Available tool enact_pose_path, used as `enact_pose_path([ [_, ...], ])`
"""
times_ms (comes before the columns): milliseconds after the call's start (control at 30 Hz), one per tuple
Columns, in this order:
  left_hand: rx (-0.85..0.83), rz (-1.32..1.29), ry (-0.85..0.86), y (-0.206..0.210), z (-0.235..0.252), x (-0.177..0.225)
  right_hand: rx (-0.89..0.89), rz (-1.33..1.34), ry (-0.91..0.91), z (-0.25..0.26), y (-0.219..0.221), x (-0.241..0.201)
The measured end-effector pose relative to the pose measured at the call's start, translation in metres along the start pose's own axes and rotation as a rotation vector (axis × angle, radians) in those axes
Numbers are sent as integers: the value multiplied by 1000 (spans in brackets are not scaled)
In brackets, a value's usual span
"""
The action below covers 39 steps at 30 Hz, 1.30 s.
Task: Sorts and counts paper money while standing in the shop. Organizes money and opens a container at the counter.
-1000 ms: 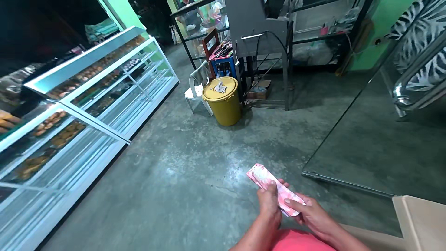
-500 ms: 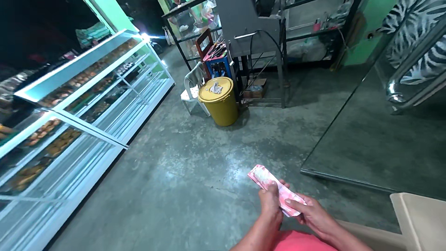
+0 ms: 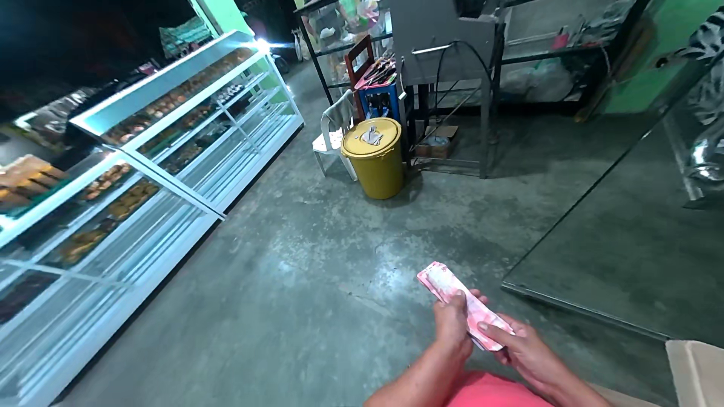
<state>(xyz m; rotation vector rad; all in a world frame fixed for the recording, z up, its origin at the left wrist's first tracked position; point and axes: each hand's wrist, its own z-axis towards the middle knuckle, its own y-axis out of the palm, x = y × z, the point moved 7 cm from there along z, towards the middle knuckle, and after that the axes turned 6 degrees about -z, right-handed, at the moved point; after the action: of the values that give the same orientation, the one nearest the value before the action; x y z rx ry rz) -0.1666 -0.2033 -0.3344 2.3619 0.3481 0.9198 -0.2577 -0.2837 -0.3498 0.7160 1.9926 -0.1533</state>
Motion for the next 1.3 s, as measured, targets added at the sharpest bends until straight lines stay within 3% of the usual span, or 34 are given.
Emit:
enact_pose_path([
  [1300, -8, 0, 42, -6, 0, -2, -34, -31, 12, -3, 3, 1],
])
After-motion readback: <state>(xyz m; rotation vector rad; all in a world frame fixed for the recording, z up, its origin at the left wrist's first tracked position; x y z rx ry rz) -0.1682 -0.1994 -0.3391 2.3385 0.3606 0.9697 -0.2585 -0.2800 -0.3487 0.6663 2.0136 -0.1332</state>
